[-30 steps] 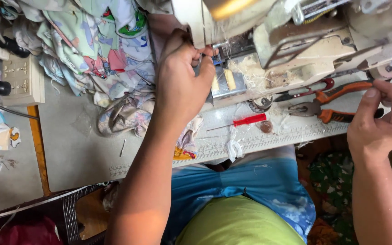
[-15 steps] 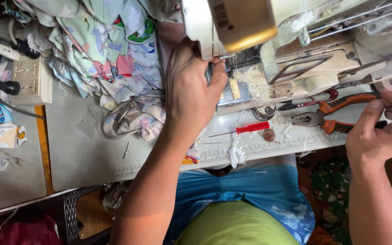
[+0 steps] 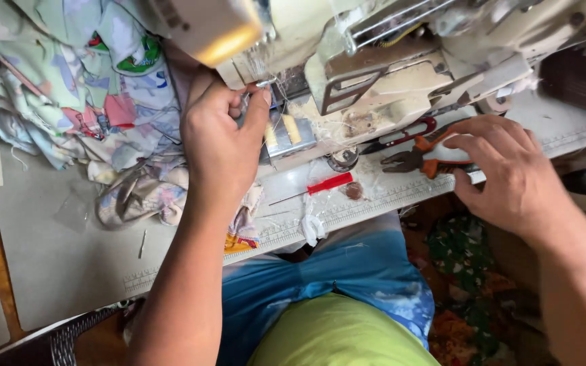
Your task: The person is threading an industrial sewing machine and using pliers and a screwdriver to adjust the mechanism.
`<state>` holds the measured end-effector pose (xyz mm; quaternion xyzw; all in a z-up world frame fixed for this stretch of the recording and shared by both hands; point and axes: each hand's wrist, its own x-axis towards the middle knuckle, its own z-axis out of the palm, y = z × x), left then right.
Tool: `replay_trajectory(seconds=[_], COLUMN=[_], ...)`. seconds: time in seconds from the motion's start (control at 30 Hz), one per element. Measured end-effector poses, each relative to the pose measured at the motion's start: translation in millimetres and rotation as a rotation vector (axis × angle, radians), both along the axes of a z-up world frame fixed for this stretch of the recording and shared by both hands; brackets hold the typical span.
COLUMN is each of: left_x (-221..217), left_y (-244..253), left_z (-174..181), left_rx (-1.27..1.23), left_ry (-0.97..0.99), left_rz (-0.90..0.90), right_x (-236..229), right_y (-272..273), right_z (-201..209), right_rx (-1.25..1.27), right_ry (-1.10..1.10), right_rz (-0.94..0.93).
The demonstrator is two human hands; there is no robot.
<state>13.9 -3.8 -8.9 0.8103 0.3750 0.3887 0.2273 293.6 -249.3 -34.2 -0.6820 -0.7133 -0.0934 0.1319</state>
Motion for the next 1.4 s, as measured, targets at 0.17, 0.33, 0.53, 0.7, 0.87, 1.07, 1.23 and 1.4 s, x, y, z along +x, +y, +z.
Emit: replay_trajectory(seconds=[0.17, 0.33, 0.53, 0.7, 0.87, 1.07, 1.23, 1.4], left_x=[-1, -6, -7, -7, -6, -5, -5, -9], left_y=[4, -1, -2, 1, 1, 1, 0, 1], left_z=[11, 19, 17, 13, 13, 14, 14, 15], left_rx=[0.056, -0.031, -0.139, -0.038, -0.034, -0.013, -0.11, -0.045], left_ry=[-0.072, -0.072, -0.065, -0.088, -0.107, -0.087, -0.069, -0.06], left_rz=[-0.099, -0.103, -0.086, -0.113, -0.122, -0.105, -0.096, -0.111], right_x=[48, 66, 70, 62, 106, -47, -78, -77], right_y=[0, 13, 12, -9, -42, -10, 33, 74], right_z=[-12, -25, -28, -2, -80, 36, 61, 70], right_rx=[-0.338, -0.368, -0.247, -0.415, -0.393, -0.294, -0.134, -0.235], right_ry=[-0.229, -0.301, -0.13, 0.148, 1.115, 1.828, 1.046, 0.44], right_rz=[0.009, 0.181, 0.266, -0.016, 0.089, 0.502, -0.163, -0.178])
